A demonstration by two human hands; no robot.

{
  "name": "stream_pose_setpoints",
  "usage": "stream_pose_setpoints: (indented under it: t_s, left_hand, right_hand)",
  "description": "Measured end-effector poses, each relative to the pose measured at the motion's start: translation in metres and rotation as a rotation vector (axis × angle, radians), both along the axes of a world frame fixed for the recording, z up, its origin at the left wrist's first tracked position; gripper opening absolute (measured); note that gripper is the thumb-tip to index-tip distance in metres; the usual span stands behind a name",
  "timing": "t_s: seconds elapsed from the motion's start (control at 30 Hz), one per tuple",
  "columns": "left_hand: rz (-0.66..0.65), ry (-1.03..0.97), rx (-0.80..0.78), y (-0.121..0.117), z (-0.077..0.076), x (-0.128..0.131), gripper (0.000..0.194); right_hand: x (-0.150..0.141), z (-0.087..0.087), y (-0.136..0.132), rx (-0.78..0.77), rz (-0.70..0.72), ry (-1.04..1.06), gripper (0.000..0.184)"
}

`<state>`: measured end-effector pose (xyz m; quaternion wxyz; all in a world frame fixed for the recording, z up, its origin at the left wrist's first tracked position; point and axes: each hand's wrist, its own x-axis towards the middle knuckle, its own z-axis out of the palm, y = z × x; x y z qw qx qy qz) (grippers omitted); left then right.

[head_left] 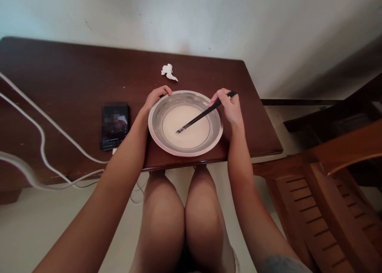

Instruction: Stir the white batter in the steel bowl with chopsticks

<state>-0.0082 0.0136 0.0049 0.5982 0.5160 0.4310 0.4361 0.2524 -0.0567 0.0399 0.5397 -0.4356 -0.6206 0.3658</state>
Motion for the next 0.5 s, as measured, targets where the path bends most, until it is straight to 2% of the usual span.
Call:
stream_pose_setpoints:
  t_s: [0.07, 0.2, 0.37, 0.5]
  left_hand:
    - [0.015, 0.017, 0.01, 0.0002, -0.0003, 0.0004, 0.028]
    - [0.043, 0.062, 0.076, 0.0017, -0.003, -0.0001, 0.028]
    - [0.025, 0.047, 0.097, 0.0046, -0.007, -0.0016, 0.023]
    - [0.022, 0.035, 0.062, 0.006, -0.0089, -0.002, 0.023]
  right_hand:
    - [0.0001, 0.0008, -0.0003, -0.001, -0.02, -0.012, 0.043]
    - [0.0029, 0.0, 0.001, 0.025, -0.157, 0.05, 0.048]
    - [0.001, -0.0003, 0.0004, 0.005, -0.019, 0.01, 0.043]
    - [0.0023, 0.0001, 0.0018, 0.033, -0.139, 0.075, 0.042]
